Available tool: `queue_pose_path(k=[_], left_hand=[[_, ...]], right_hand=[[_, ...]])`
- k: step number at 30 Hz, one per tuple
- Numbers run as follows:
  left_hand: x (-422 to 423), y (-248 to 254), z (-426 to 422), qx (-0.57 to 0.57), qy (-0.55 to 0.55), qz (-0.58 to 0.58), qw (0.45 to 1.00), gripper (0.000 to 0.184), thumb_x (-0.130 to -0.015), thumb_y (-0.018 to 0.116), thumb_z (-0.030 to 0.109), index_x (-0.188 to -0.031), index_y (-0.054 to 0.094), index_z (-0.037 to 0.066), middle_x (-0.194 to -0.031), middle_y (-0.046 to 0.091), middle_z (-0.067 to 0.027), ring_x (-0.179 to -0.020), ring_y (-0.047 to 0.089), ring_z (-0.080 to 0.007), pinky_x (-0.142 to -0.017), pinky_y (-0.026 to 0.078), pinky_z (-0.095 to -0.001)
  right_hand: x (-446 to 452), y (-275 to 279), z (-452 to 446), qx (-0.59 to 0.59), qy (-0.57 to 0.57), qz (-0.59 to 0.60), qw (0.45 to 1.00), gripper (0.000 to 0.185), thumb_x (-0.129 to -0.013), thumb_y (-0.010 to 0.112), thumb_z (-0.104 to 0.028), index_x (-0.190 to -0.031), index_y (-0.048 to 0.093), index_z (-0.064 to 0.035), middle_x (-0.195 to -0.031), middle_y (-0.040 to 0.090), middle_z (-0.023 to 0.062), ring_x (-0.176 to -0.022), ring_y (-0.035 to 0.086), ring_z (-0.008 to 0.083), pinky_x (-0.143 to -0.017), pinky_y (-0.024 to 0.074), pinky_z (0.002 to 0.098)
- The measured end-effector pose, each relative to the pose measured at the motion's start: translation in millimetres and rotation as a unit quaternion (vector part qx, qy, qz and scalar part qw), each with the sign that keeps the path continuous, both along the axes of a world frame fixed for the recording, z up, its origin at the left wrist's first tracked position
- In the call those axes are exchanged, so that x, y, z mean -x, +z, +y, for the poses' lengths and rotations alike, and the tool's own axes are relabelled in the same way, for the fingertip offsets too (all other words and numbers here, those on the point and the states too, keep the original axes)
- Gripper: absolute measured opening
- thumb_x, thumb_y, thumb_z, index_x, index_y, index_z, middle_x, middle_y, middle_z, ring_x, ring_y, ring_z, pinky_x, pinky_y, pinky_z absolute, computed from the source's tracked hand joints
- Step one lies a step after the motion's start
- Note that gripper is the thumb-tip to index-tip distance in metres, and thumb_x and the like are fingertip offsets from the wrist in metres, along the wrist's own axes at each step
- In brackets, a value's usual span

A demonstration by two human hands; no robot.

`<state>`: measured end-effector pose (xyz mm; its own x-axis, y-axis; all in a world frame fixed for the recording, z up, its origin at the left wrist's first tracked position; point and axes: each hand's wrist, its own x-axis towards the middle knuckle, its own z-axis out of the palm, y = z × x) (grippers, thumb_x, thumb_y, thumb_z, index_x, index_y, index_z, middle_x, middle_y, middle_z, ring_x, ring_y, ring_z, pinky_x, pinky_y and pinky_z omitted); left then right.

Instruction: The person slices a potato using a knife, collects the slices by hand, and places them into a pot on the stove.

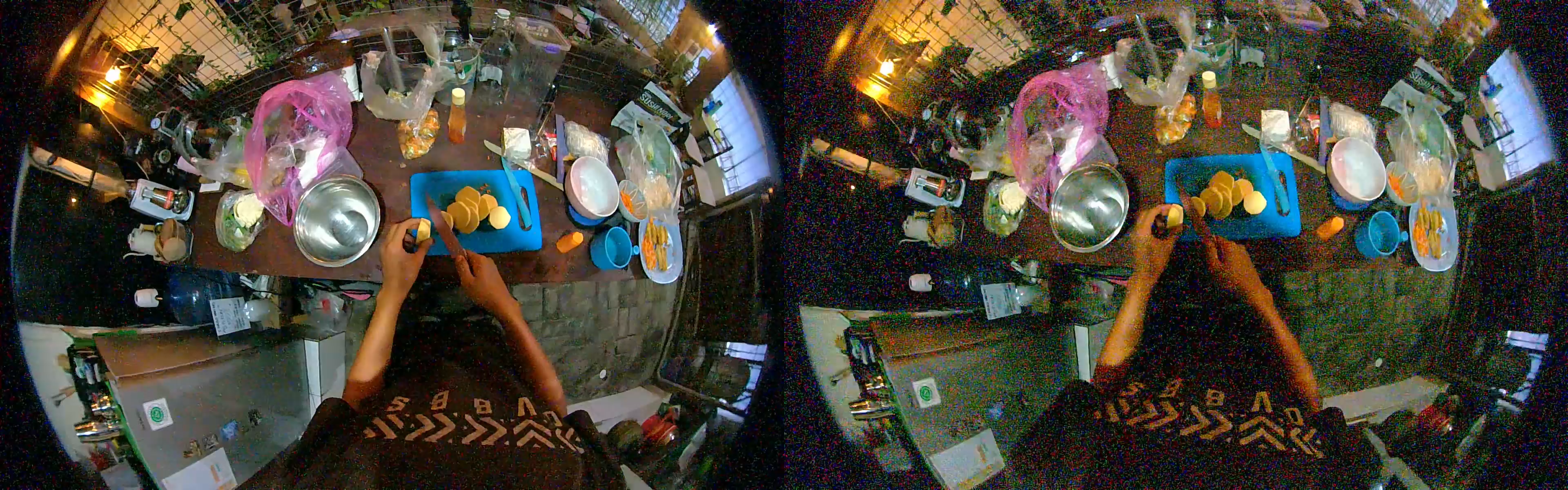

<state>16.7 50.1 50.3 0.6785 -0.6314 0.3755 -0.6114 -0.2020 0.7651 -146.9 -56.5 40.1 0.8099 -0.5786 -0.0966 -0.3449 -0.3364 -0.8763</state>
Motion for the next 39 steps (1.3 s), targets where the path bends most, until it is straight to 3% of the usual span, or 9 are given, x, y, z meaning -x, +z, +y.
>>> queue_pose_path(k=[1,5,14,16,23,25,35,37,39], left_hand=[[0,0,1,-0.012,0.002,0.044,0.999,0.04,-0.075,0.084,0.007,-0.112,0.068,0.006,-0.098,0.067,-0.0092,-0.085,0.066,-0.0215,-0.071,0.053,-0.033],[-3,-3,1,0.008,0.012,0.034,0.999,0.039,-0.076,0.083,0.007,-0.112,0.069,0.007,-0.094,0.069,-0.0087,-0.082,0.065,-0.0202,-0.069,0.052,-0.0338],[-3,1,2,0.009,-0.007,0.012,1.0,0.036,-0.075,0.085,0.009,-0.109,0.071,0.007,-0.098,0.066,-0.0097,-0.088,0.064,-0.0281,-0.074,0.052,-0.0367],[-2,2,1,-0.001,0.002,-0.017,1.0,0.038,-0.075,0.085,0.01,-0.111,0.072,0.007,-0.103,0.065,-0.0107,-0.092,0.063,-0.0292,-0.077,0.052,-0.0383],[-9,-14,3,0.03,-0.045,-0.028,0.998,0.04,-0.08,0.082,0.012,-0.117,0.071,0.005,-0.115,0.064,-0.0133,-0.102,0.064,-0.0311,-0.089,0.052,-0.038],[-9,-13,1,0.017,-0.043,-0.021,0.999,0.036,-0.082,0.079,0.01,-0.117,0.07,0.003,-0.118,0.065,-0.0143,-0.107,0.064,-0.032,-0.094,0.051,-0.0382],[-12,-21,-2,0.018,-0.04,0.035,0.998,0.036,-0.08,0.077,0.007,-0.113,0.065,0.001,-0.117,0.065,-0.0149,-0.108,0.064,-0.0328,-0.094,0.052,-0.0398],[-11,-22,-1,0.02,-0.023,0.028,0.999,0.036,-0.079,0.078,0.009,-0.112,0.065,0.001,-0.116,0.065,-0.0152,-0.108,0.064,-0.0329,-0.093,0.052,-0.04],[-10,-23,0,0.017,-0.018,0.018,1.0,0.037,-0.079,0.078,0.009,-0.112,0.065,0.001,-0.116,0.065,-0.0153,-0.107,0.064,-0.033,-0.093,0.052,-0.0402]], right_hand=[[0,0,1,-0.009,-0.001,-0.001,1.0,0.03,-0.103,0.049,-0.024,-0.101,0.062,0.0029,-0.072,0.061,0.0174,-0.064,0.056,0.0258,-0.062,0.0444,0.0438],[-2,1,1,-0.015,-0.006,0.024,1.0,0.031,-0.103,0.048,-0.024,-0.101,0.062,0.0032,-0.072,0.061,0.0175,-0.063,0.056,0.0258,-0.061,0.0436,0.0442],[-5,2,5,0.011,-0.001,0.018,1.0,0.032,-0.103,0.048,-0.025,-0.1,0.063,0.0043,-0.072,0.061,0.0204,-0.063,0.057,0.0278,-0.062,0.044,0.0454],[-8,6,5,-0.017,0.015,0.023,0.999,0.033,-0.103,0.046,-0.028,-0.101,0.064,-0.0004,-0.084,0.067,0.0288,-0.08,0.064,0.051,-0.069,0.0484,0.0578],[-11,13,6,0.022,-0.007,0.013,1.0,0.034,-0.103,0.046,-0.03,-0.102,0.063,-0.0002,-0.086,0.067,0.0306,-0.081,0.064,0.0512,-0.071,0.0485,0.0593],[-10,9,5,0.051,-0.024,0.065,0.996,0.034,-0.102,0.047,-0.031,-0.1,0.063,-0.0007,-0.086,0.068,0.0294,-0.081,0.065,0.0512,-0.072,0.0498,0.0604],[-6,8,16,0.138,-0.025,0.127,0.982,0.03,-0.099,0.052,-0.034,-0.106,0.062,-0.0065,-0.074,0.067,0.0271,-0.066,0.065,0.0482,-0.062,0.0516,0.0618],[-8,16,20,0.173,-0.038,0.121,0.977,0.018,-0.098,0.056,-0.022,-0.096,0.059,-0.0044,-0.069,0.064,0.0252,-0.065,0.062,0.0491,-0.061,0.048,0.0609],[-10,22,22,0.177,-0.039,0.119,0.976,0.018,-0.098,0.056,-0.022,-0.096,0.059,-0.0046,-0.069,0.064,0.0252,-0.066,0.062,0.049,-0.061,0.0483,0.0609]])
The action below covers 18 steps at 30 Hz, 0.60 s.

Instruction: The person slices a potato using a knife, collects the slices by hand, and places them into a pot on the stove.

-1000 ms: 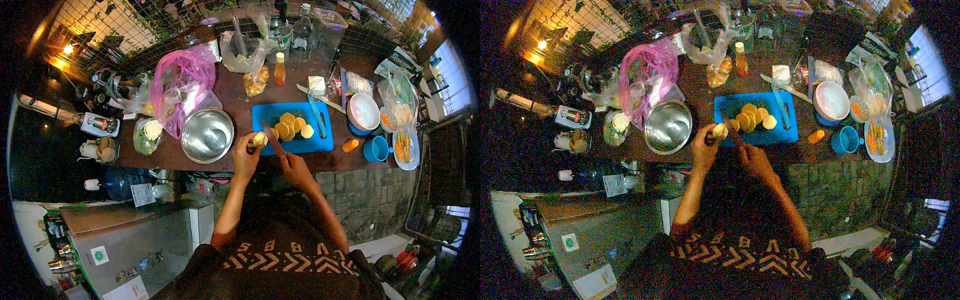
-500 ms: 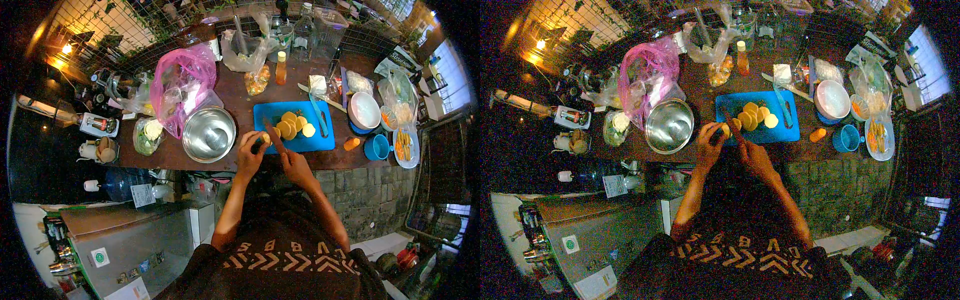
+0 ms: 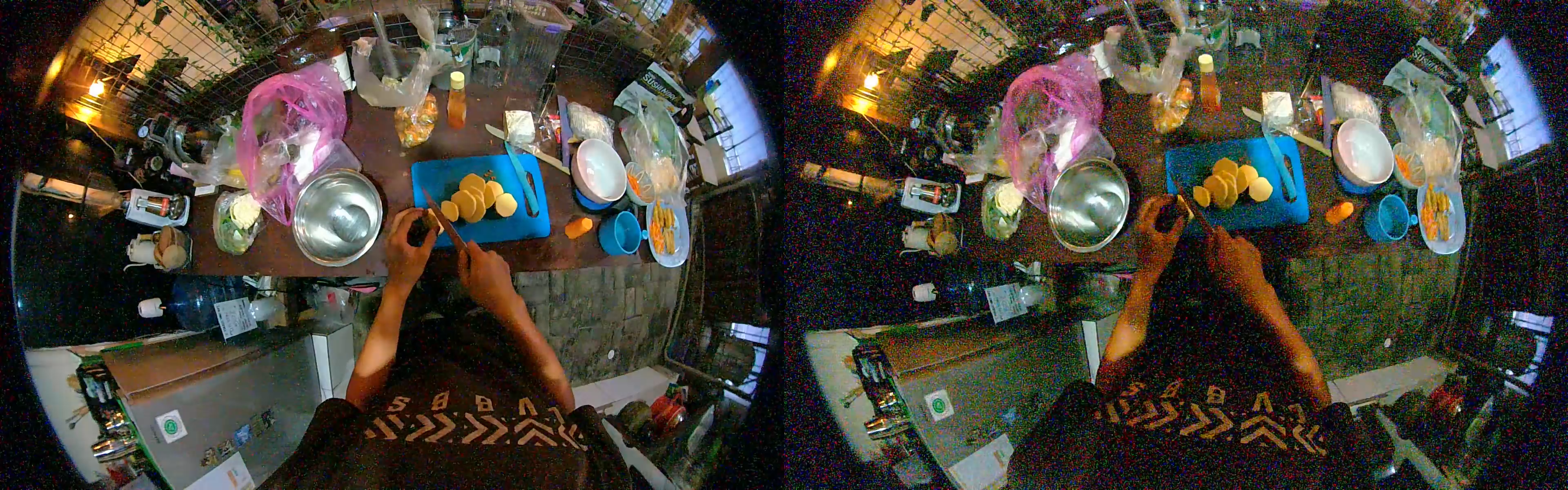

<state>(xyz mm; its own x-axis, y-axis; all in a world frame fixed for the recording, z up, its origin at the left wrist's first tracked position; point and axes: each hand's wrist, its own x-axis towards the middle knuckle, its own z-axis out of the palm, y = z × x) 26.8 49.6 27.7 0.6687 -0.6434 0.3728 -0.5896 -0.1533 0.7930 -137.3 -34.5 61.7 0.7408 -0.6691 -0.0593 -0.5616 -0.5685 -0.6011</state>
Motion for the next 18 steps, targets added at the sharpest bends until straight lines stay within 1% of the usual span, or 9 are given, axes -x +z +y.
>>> queue_pose_path(k=[2,4,8,10,11,13,14,16,18], left_hand=[[0,-1,-1,-0.001,0.003,-0.01,1.0,0.037,-0.079,0.079,0.01,-0.112,0.065,0.001,-0.115,0.065,-0.0154,-0.107,0.064,-0.0332,-0.093,0.052,-0.0404],[0,-1,-3,0.0,0.022,-0.016,1.0,0.039,-0.077,0.08,0.012,-0.111,0.065,0.001,-0.114,0.065,-0.0155,-0.106,0.064,-0.0333,-0.093,0.052,-0.0407],[2,4,-3,-0.007,0.024,-0.007,1.0,0.041,-0.076,0.08,0.012,-0.112,0.064,0.001,-0.114,0.065,-0.0159,-0.106,0.064,-0.0339,-0.093,0.052,-0.0407],[1,11,-3,-0.043,0.016,0.004,0.999,0.046,-0.074,0.082,0.012,-0.115,0.064,0.002,-0.113,0.065,-0.0156,-0.107,0.062,-0.0342,-0.094,0.049,-0.0418],[1,12,-2,-0.042,0.016,0.004,0.999,0.046,-0.074,0.082,0.012,-0.115,0.064,0.002,-0.113,0.065,-0.0156,-0.107,0.062,-0.0342,-0.094,0.049,-0.0418],[2,12,-1,-0.106,0.001,-0.069,0.992,0.054,-0.072,0.086,0.017,-0.119,0.063,0.003,-0.113,0.066,-0.0152,-0.109,0.058,-0.0347,-0.095,0.046,-0.0438],[0,7,0,-0.105,0.002,-0.069,0.992,0.054,-0.072,0.086,0.017,-0.119,0.063,0.003,-0.113,0.066,-0.0152,-0.109,0.058,-0.0347,-0.095,0.046,-0.0438],[-4,-3,0,-0.125,-0.005,-0.075,0.989,0.063,-0.07,0.088,0.023,-0.123,0.062,0.004,-0.113,0.066,-0.0144,-0.11,0.055,-0.0349,-0.096,0.043,-0.0453],[-5,-6,1,-0.112,-0.012,-0.076,0.991,0.064,-0.07,0.089,0.025,-0.124,0.062,0.004,-0.113,0.066,-0.0143,-0.11,0.055,-0.035,-0.096,0.043,-0.0449]], right_hand=[[-1,2,0,0.006,-0.001,-0.002,1.0,0.018,-0.098,0.056,-0.022,-0.096,0.058,-0.0047,-0.069,0.064,0.0253,-0.066,0.063,0.0489,-0.061,0.0486,0.061],[-2,2,-2,0.003,0.004,0.022,1.0,0.018,-0.098,0.056,-0.023,-0.095,0.058,-0.0047,-0.069,0.064,0.0258,-0.067,0.063,0.0488,-0.061,0.0491,0.0609],[-2,3,-3,0.002,0.01,0.03,0.999,0.019,-0.098,0.055,-0.024,-0.095,0.057,-0.0045,-0.069,0.064,0.0262,-0.067,0.064,0.0491,-0.061,0.0496,0.0607],[-3,0,-3,0.015,0.006,0.015,1.0,0.019,-0.098,0.055,-0.023,-0.095,0.057,-0.0044,-0.07,0.065,0.0263,-0.066,0.063,0.0492,-0.062,0.0495,0.061],[-3,-2,-3,0.015,0.006,0.015,1.0,0.019,-0.098,0.055,-0.023,-0.095,0.057,-0.0044,-0.07,0.065,0.0263,-0.066,0.063,0.0492,-0.062,0.0495,0.061],[-3,-5,-4,-0.017,0.007,0.013,1.0,0.018,-0.097,0.056,-0.022,-0.095,0.057,-0.0044,-0.07,0.065,0.0256,-0.066,0.063,0.0489,-0.062,0.0496,0.061],[-2,-5,-5,-0.016,0.008,0.013,1.0,0.018,-0.097,0.056,-0.022,-0.095,0.057,-0.0044,-0.07,0.065,0.0256,-0.066,0.063,0.0489,-0.062,0.0496,0.061],[-2,-2,-4,-0.019,0.008,0.005,1.0,0.016,-0.097,0.056,-0.02,-0.094,0.056,-0.0045,-0.069,0.065,0.0251,-0.065,0.063,0.0484,-0.061,0.0489,0.0608],[-1,-1,-3,-0.01,0.012,-0.013,1.0,0.016,-0.097,0.056,-0.02,-0.093,0.056,-0.0043,-0.069,0.064,0.0251,-0.065,0.063,0.0485,-0.06,0.0484,0.061]])
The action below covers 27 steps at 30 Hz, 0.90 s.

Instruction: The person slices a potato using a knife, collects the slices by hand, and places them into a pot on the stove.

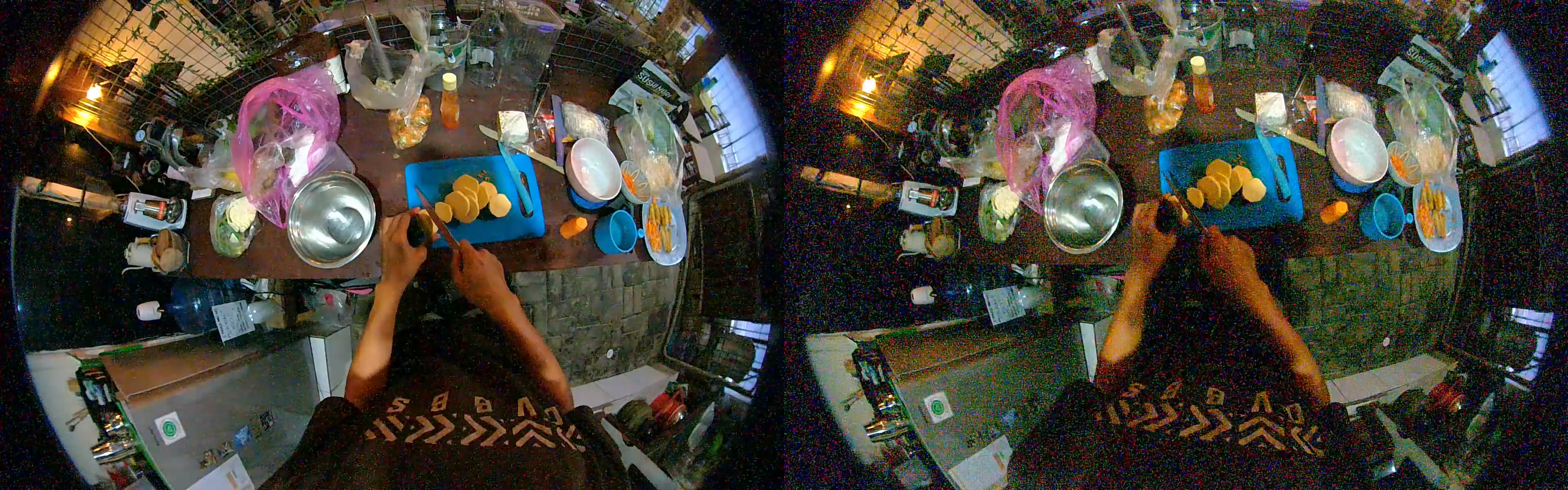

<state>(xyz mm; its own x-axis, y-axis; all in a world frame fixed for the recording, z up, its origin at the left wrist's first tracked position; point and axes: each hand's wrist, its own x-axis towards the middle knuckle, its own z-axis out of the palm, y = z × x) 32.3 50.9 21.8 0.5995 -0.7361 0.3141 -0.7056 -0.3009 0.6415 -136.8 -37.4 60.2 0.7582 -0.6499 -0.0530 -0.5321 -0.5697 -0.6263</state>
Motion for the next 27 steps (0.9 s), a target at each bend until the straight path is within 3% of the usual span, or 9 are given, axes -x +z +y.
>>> queue_pose_path(k=[4,7,14,16,20,27], left_hand=[[2,6,-8,0.077,0.005,-0.006,0.997,0.063,-0.072,0.087,0.029,-0.124,0.062,0.006,-0.114,0.066,-0.0123,-0.109,0.056,-0.0341,-0.095,0.042,-0.0452],[11,5,-3,-0.012,0.036,-0.024,0.999,0.059,-0.074,0.085,0.033,-0.123,0.064,0.007,-0.114,0.067,-0.0102,-0.108,0.058,-0.0332,-0.093,0.041,-0.0461],[3,-1,-5,0.045,0.022,-0.047,0.998,0.058,-0.075,0.084,0.031,-0.126,0.064,0.011,-0.114,0.067,-0.0078,-0.11,0.057,-0.031,-0.093,0.04,-0.0457],[5,-3,1,-0.016,0.016,-0.043,0.999,0.06,-0.073,0.084,0.029,-0.127,0.064,0.012,-0.112,0.068,-0.0064,-0.109,0.057,-0.0301,-0.092,0.039,-0.0448],[0,-6,0,-0.035,0.008,-0.048,0.998,0.062,-0.071,0.084,0.028,-0.128,0.064,0.012,-0.111,0.068,-0.005,-0.107,0.057,-0.0294,-0.09,0.039,-0.0444],[-1,-18,3,0.004,0.01,-0.03,0.999,0.066,-0.075,0.083,0.041,-0.132,0.063,0.015,-0.109,0.068,-0.0052,-0.109,0.056,-0.0278,-0.09,0.039,-0.0459]], right_hand=[[2,9,-2,0.017,0.007,-0.025,1.0,0.017,-0.097,0.056,-0.02,-0.092,0.055,-0.0039,-0.069,0.064,0.0254,-0.063,0.062,0.0491,-0.058,0.0467,0.0616],[0,9,1,0.022,0.003,-0.012,1.0,0.017,-0.096,0.057,-0.019,-0.091,0.055,-0.0037,-0.067,0.063,0.0251,-0.062,0.062,0.0485,-0.058,0.0472,0.0616],[0,6,-7,0.019,0.013,0.008,1.0,0.017,-0.097,0.055,-0.02,-0.093,0.056,-0.0038,-0.068,0.063,0.0266,-0.064,0.062,0.0499,-0.059,0.0484,0.0615],[3,7,-4,0.003,0.017,0.013,1.0,0.017,-0.097,0.055,-0.021,-0.094,0.057,-0.0038,-0.07,0.063,0.027,-0.067,0.062,0.0502,-0.06,0.0488,0.0611],[0,9,-12,0.002,0.027,0.024,0.999,0.018,-0.097,0.055,-0.021,-0.094,0.057,-0.0038,-0.072,0.064,0.0268,-0.069,0.063,0.0498,-0.062,0.0491,0.0612],[-2,31,-16,-0.048,0.046,0.036,0.997,0.028,-0.1,0.051,-0.026,-0.091,0.06,-0.0009,-0.078,0.065,0.0286,-0.076,0.063,0.0513,-0.069,0.0476,0.0623]])
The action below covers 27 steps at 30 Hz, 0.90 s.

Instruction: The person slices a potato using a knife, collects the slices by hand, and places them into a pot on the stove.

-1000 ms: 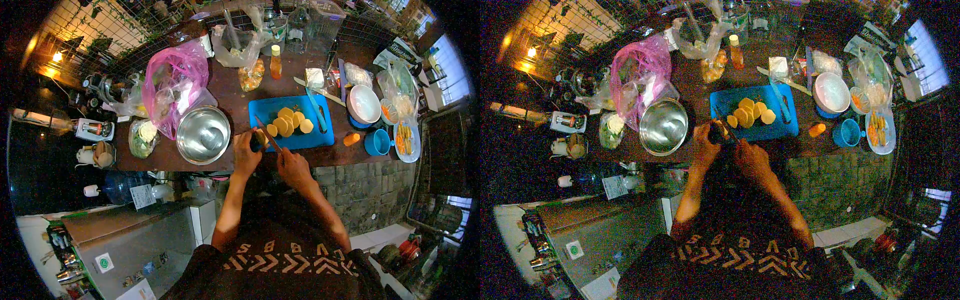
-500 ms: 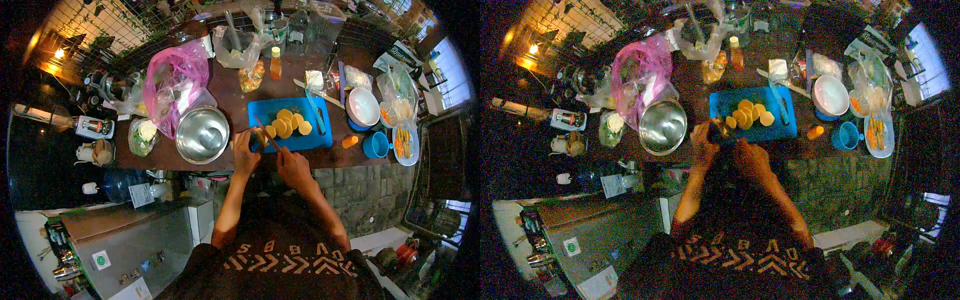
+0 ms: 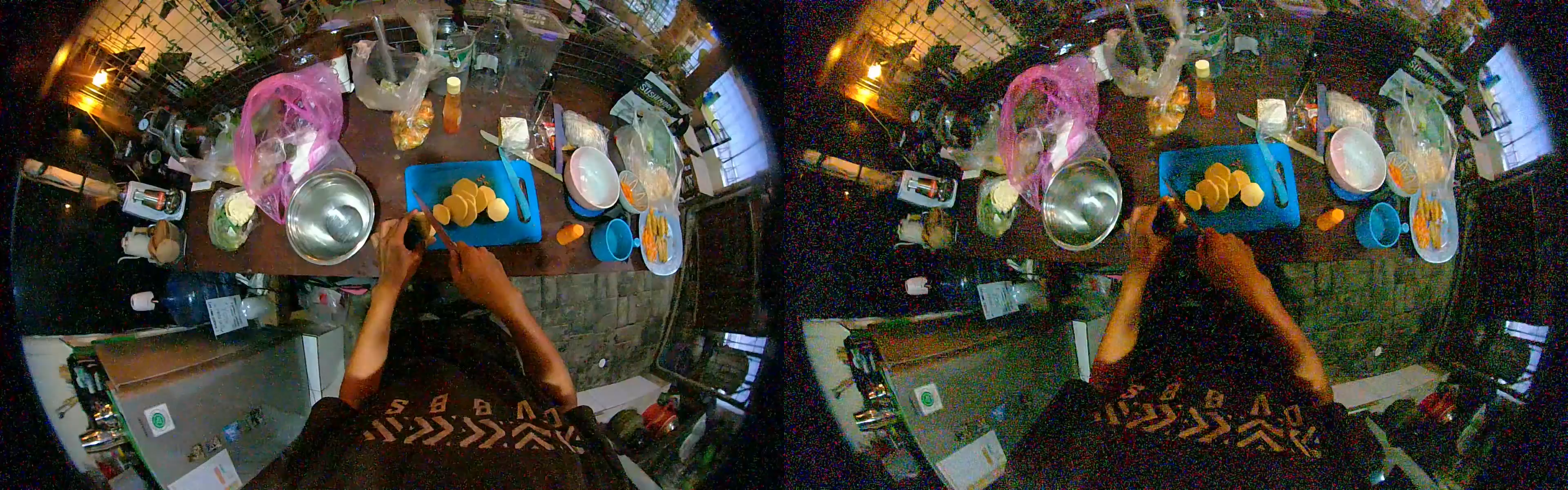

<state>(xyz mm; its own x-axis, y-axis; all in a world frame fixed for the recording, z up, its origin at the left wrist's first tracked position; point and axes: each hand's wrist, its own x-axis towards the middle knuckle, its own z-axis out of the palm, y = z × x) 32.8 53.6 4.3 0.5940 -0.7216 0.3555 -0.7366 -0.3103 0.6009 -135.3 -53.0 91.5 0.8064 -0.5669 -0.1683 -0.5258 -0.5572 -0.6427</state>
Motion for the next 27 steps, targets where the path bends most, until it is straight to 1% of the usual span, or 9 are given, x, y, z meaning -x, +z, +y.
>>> queue_pose_path(k=[8,10,13,17,19,23,24,26,27], left_hand=[[6,-1,1,-0.006,0.034,-0.015,0.999,0.067,-0.079,0.075,0.054,-0.129,0.064,0.012,-0.119,0.062,-0.0094,-0.113,0.055,-0.0314,-0.093,0.04,-0.0473],[5,0,2,-0.02,0.038,-0.052,0.998,0.069,-0.081,0.072,0.057,-0.129,0.064,0.009,-0.119,0.062,-0.011,-0.115,0.054,-0.0337,-0.094,0.04,-0.0492],[3,14,2,-0.018,0.002,0.044,0.999,0.069,-0.081,0.073,0.055,-0.13,0.064,0.007,-0.123,0.061,-0.0103,-0.118,0.052,-0.0346,-0.095,0.041,-0.0502],[-6,-16,-3,0.008,-0.016,0.028,0.999,0.07,-0.086,0.07,0.051,-0.136,0.058,0.004,-0.129,0.058,-0.0161,-0.124,0.05,-0.0377,-0.103,0.04,-0.0508],[4,24,-9,0.144,0.001,0.084,0.986,0.072,-0.092,0.066,0.046,-0.143,0.049,-0.002,-0.138,0.052,-0.0235,-0.131,0.047,-0.0413,-0.112,0.035,-0.0502],[4,98,-20,0.169,-0.004,0.049,0.984,0.07,-0.098,0.059,0.038,-0.148,0.039,-0.006,-0.143,0.046,-0.0282,-0.136,0.041,-0.0431,-0.116,0.029,-0.0503],[2,112,-24,0.154,-0.057,0.024,0.986,0.066,-0.098,0.057,0.035,-0.148,0.04,-0.004,-0.145,0.045,-0.0265,-0.139,0.039,-0.0426,-0.117,0.028,-0.0505],[-5,119,-32,0.131,-0.111,0.003,0.985,0.062,-0.099,0.056,0.032,-0.148,0.04,-0.002,-0.147,0.044,-0.0248,-0.141,0.037,-0.0421,-0.117,0.027,-0.0506],[-10,119,-44,0.116,-0.134,-0.065,0.982,0.061,-0.099,0.056,0.031,-0.148,0.041,-0.001,-0.148,0.043,-0.0233,-0.142,0.036,-0.042,-0.118,0.025,-0.0524]], right_hand=[[-6,14,-15,-0.038,0.048,0.043,0.997,0.034,-0.101,0.048,-0.026,-0.087,0.06,0.0024,-0.083,0.064,0.03,-0.084,0.062,0.0515,-0.074,0.0452,0.062],[-6,4,-18,0.005,0.071,0.005,0.997,0.032,-0.101,0.049,-0.024,-0.087,0.06,0.0027,-0.082,0.064,0.0299,-0.081,0.061,0.0518,-0.071,0.0451,0.0622],[-8,-2,-21,0.023,0.09,0.013,0.996,0.029,-0.1,0.051,-0.022,-0.087,0.06,0.002,-0.079,0.064,0.0288,-0.078,0.062,0.0505,-0.068,0.0467,0.0606],[-5,-20,-17,0.095,0.058,-0.064,0.992,0.028,-0.099,0.052,-0.023,-0.086,0.06,-0.0004,-0.075,0.064,0.0284,-0.073,0.062,0.0502,-0.064,0.0476,0.0603],[-7,-7,-4,0.069,-0.011,0.036,0.997,0.024,-0.099,0.053,-0.023,-0.088,0.058,-0.0032,-0.071,0.063,0.0278,-0.068,0.062,0.0501,-0.06,0.0476,0.0607],[-3,-5,9,0.115,-0.007,0.02,0.993,0.02,-0.1,0.053,-0.024,-0.093,0.056,-0.0053,-0.069,0.063,0.027,-0.063,0.062,0.0495,-0.056,0.0479,0.06],[-1,-11,10,0.126,0.0,0.023,0.992,0.019,-0.099,0.054,-0.024,-0.094,0.055,-0.006,-0.069,0.064,0.0262,-0.062,0.062,0.0485,-0.056,0.0485,0.0588],[3,-20,16,0.129,0.006,0.028,0.991,0.019,-0.099,0.054,-0.025,-0.096,0.055,-0.0068,-0.069,0.064,0.0253,-0.061,0.063,0.0476,-0.056,0.0491,0.0577],[3,-22,17,0.132,0.008,0.025,0.991,0.018,-0.098,0.055,-0.025,-0.095,0.055,-0.0066,-0.069,0.064,0.0247,-0.061,0.063,0.0471,-0.056,0.0497,0.0569]])
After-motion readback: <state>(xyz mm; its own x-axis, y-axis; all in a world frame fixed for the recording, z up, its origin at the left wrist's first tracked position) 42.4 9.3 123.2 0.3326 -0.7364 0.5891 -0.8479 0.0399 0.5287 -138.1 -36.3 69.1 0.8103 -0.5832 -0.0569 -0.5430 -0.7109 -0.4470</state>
